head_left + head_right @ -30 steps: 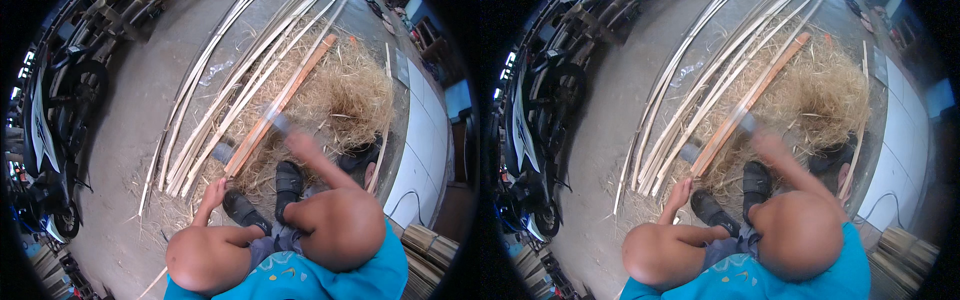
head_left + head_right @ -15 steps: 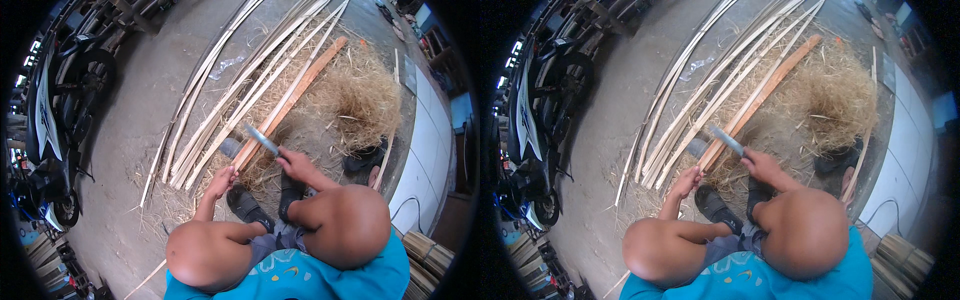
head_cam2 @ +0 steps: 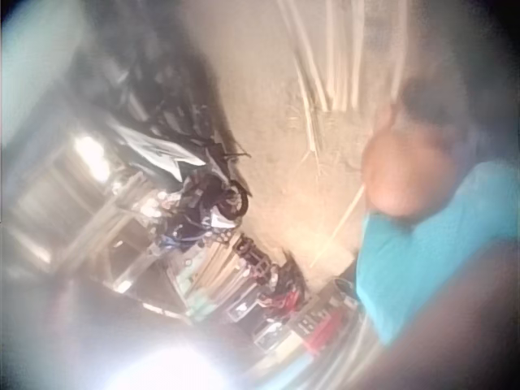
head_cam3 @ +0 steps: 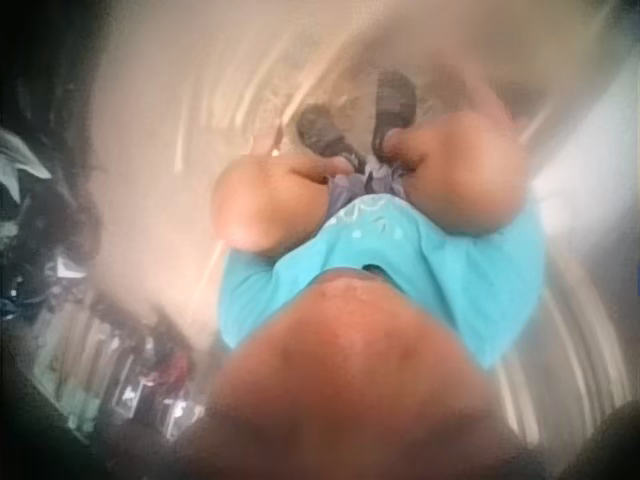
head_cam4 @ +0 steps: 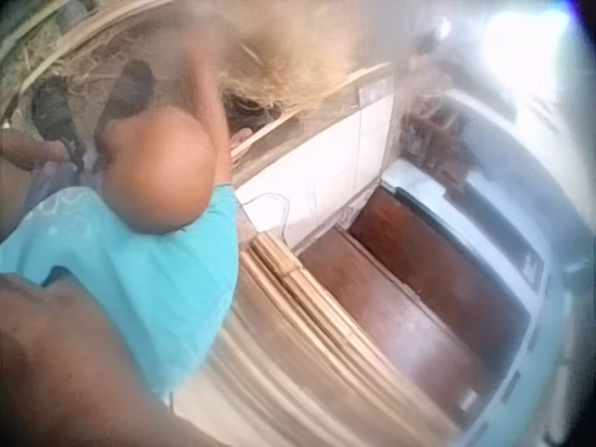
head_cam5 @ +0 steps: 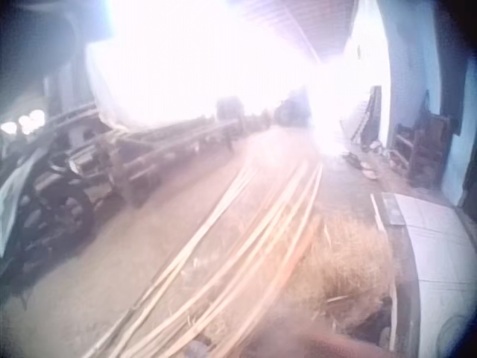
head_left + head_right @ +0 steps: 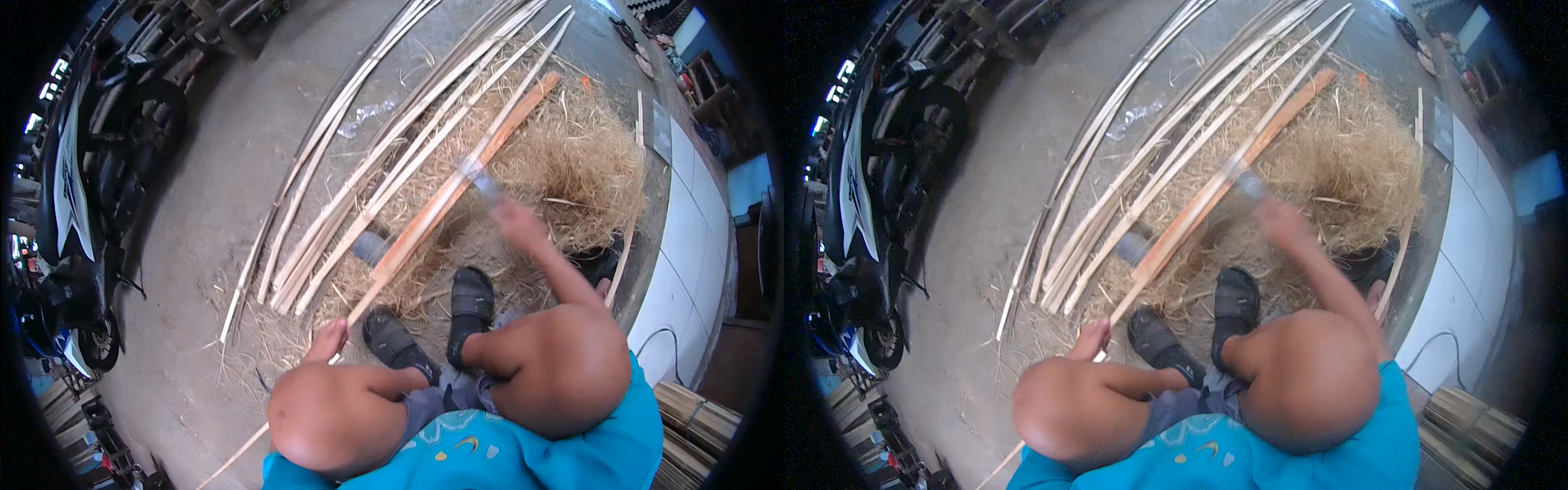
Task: The person sits on the floor and uses a knife to shave thin strips from bamboo pieces. They repeatedly scrape the surface of each strip to remove the outer layer, then set the finished pieces aside.
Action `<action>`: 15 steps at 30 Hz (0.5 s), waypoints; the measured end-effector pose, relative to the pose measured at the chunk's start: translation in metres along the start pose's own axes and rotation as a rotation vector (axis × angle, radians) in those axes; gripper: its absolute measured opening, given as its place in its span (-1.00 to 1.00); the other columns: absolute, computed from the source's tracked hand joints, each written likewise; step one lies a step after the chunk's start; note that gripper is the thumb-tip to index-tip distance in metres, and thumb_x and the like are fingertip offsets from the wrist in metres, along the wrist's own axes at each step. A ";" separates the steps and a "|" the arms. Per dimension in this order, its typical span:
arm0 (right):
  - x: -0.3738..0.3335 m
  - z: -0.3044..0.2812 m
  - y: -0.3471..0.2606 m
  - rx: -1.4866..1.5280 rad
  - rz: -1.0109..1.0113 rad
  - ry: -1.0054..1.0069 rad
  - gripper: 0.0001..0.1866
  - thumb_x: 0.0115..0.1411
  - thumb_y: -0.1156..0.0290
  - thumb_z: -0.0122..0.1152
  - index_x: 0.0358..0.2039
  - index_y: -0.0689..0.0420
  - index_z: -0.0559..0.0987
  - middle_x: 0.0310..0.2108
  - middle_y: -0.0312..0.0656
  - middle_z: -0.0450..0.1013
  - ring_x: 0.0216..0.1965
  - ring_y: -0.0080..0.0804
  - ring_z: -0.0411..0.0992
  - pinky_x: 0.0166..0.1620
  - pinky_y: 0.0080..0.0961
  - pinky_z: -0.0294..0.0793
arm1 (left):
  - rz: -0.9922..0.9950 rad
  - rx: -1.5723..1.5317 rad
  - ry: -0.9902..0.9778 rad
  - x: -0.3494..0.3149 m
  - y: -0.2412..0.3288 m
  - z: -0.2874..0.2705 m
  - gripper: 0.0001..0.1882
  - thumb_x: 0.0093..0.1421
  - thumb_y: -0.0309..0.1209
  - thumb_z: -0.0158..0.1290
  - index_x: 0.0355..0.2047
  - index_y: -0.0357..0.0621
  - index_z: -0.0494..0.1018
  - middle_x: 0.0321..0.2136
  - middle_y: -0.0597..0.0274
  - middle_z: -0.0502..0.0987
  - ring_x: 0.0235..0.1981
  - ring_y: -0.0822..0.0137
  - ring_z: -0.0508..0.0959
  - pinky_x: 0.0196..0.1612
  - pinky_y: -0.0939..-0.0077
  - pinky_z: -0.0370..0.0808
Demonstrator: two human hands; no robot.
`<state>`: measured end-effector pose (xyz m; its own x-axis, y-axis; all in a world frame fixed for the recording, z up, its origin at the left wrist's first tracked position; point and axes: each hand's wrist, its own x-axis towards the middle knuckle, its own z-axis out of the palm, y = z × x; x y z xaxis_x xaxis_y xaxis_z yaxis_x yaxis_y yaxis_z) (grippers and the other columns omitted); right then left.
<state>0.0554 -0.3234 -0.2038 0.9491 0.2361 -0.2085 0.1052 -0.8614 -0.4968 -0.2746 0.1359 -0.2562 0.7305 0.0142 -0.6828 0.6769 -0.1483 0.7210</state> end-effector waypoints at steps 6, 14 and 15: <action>0.012 -0.036 0.027 0.161 0.137 0.266 -0.50 0.38 0.07 0.00 0.15 0.18 0.50 0.01 0.18 0.51 0.04 0.17 0.49 0.12 -0.06 0.45 | 0.275 0.468 0.316 0.015 0.080 0.049 -0.57 0.45 -0.10 -0.12 -0.32 -0.25 0.44 -0.47 -0.04 0.52 -0.43 0.00 0.56 -0.32 0.18 0.46; -0.030 0.024 -0.013 -0.302 -0.131 -0.055 -0.52 0.35 0.03 0.07 0.17 -0.01 0.48 -0.23 0.11 0.57 -0.20 0.03 0.59 -0.19 -0.03 0.58 | 0.383 0.893 0.240 0.036 0.106 0.060 -0.59 0.44 -0.10 -0.17 -0.26 -0.22 0.43 -0.46 -0.27 0.57 -0.39 -0.30 0.57 -0.26 -0.15 0.49; -0.007 -0.015 0.035 -0.104 0.024 0.115 -0.51 0.36 0.02 0.05 0.16 0.03 0.48 -0.23 0.12 0.58 -0.21 0.08 0.58 -0.19 -0.01 0.58 | 0.331 0.933 0.199 0.036 0.116 0.061 -0.59 0.44 -0.10 -0.17 -0.25 -0.22 0.42 -0.46 -0.27 0.57 -0.38 -0.30 0.58 -0.24 -0.15 0.49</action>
<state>0.0572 -0.3616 -0.2067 0.9789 0.1671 -0.1179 0.1068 -0.9093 -0.4022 -0.1758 0.0591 -0.2041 0.9283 -0.0153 -0.3716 0.1584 -0.8878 0.4322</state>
